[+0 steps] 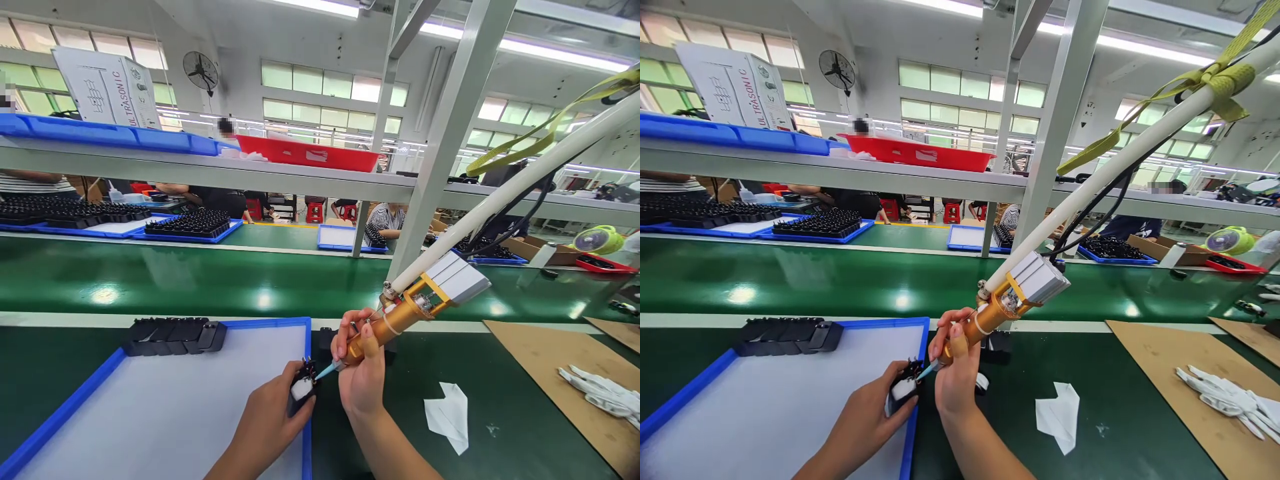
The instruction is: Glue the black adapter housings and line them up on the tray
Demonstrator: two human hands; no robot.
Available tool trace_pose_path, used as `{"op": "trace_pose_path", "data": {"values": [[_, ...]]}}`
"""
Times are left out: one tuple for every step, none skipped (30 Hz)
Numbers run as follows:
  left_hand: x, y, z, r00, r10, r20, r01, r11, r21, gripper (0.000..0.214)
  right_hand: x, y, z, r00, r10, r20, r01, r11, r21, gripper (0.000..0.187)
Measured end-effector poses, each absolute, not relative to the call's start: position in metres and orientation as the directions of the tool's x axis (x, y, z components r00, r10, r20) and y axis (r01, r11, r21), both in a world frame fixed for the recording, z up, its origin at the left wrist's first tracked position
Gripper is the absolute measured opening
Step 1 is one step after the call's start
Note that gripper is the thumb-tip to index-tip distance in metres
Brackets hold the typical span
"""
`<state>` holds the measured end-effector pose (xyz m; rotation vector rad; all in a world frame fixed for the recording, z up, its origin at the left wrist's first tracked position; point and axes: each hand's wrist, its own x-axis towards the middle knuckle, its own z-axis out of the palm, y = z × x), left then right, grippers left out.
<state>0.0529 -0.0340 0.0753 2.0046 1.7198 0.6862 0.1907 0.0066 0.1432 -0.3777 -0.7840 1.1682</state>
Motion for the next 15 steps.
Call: {"op": "trace_pose_path", "data": {"values": [[0.053, -0.034, 0.075, 0.12, 0.987, 0.108, 0.785, -0.161, 0.598, 0.031, 0.191, 0.007, 0.143, 0.172, 0.92, 0.351, -0.674, 0.37, -0.639, 0.022], [0.053, -0.034, 0.074, 0.12, 0.986, 0.115, 0.784, -0.165, 0.598, 0.031, 0.191, 0.007, 0.143, 0.172, 0.92, 0.352, -0.677, 0.37, -0.637, 0.023], [0.053, -0.034, 0.074, 0.121, 0.985, 0.121, 0.784, -0.169, 0.598, 0.031, 0.191, 0.007, 0.142, 0.17, 0.92, 0.353, -0.681, 0.368, -0.633, 0.024], [0.053, -0.034, 0.075, 0.12, 0.985, 0.127, 0.783, -0.173, 0.597, 0.031, 0.191, 0.006, 0.142, 0.165, 0.921, 0.354, -0.686, 0.365, -0.63, 0.026], [0.053, -0.034, 0.075, 0.12, 0.984, 0.131, 0.784, -0.175, 0.596, 0.03, 0.19, 0.006, 0.141, 0.162, 0.921, 0.355, -0.692, 0.363, -0.625, 0.027], [0.053, -0.034, 0.075, 0.12, 0.983, 0.136, 0.785, -0.178, 0.594, 0.03, 0.19, 0.006, 0.141, 0.164, 0.92, 0.356, -0.699, 0.363, -0.616, 0.028], [0.052, -0.034, 0.075, 0.122, 0.982, 0.142, 0.786, -0.183, 0.591, 0.03, 0.19, 0.005, 0.141, 0.17, 0.919, 0.356, -0.707, 0.365, -0.605, 0.029], [0.052, -0.034, 0.074, 0.124, 0.981, 0.149, 0.787, -0.189, 0.588, 0.03, 0.189, 0.005, 0.14, 0.181, 0.918, 0.353, -0.715, 0.37, -0.594, 0.03], [0.052, -0.034, 0.072, 0.127, 0.98, 0.155, 0.787, -0.195, 0.586, 0.03, 0.189, 0.004, 0.14, 0.196, 0.916, 0.35, -0.721, 0.377, -0.581, 0.03], [0.052, -0.033, 0.07, 0.124, 0.978, 0.166, 0.785, -0.199, 0.586, 0.031, 0.188, 0.004, 0.14, 0.21, 0.914, 0.348, -0.725, 0.384, -0.571, 0.031], [0.052, -0.033, 0.068, 0.114, 0.977, 0.181, 0.782, -0.2, 0.59, 0.031, 0.187, 0.004, 0.139, 0.216, 0.913, 0.346, -0.727, 0.387, -0.567, 0.031], [0.051, -0.032, 0.064, 0.098, 0.975, 0.2, 0.778, -0.201, 0.596, 0.031, 0.186, 0.005, 0.139, 0.216, 0.913, 0.346, -0.727, 0.386, -0.568, 0.03], [0.05, -0.031, 0.061, 0.081, 0.972, 0.219, 0.772, -0.2, 0.603, 0.031, 0.185, 0.005, 0.138, 0.212, 0.913, 0.347, -0.726, 0.385, -0.57, 0.029], [0.05, -0.03, 0.057, 0.064, 0.969, 0.238, 0.766, -0.2, 0.61, 0.031, 0.184, 0.006, 0.138, 0.21, 0.914, 0.347, -0.726, 0.384, -0.571, 0.029], [0.049, -0.029, 0.053, 0.051, 0.966, 0.253, 0.762, -0.201, 0.615, 0.031, 0.183, 0.006, 0.137, 0.21, 0.915, 0.345, -0.729, 0.382, -0.568, 0.029]]}}
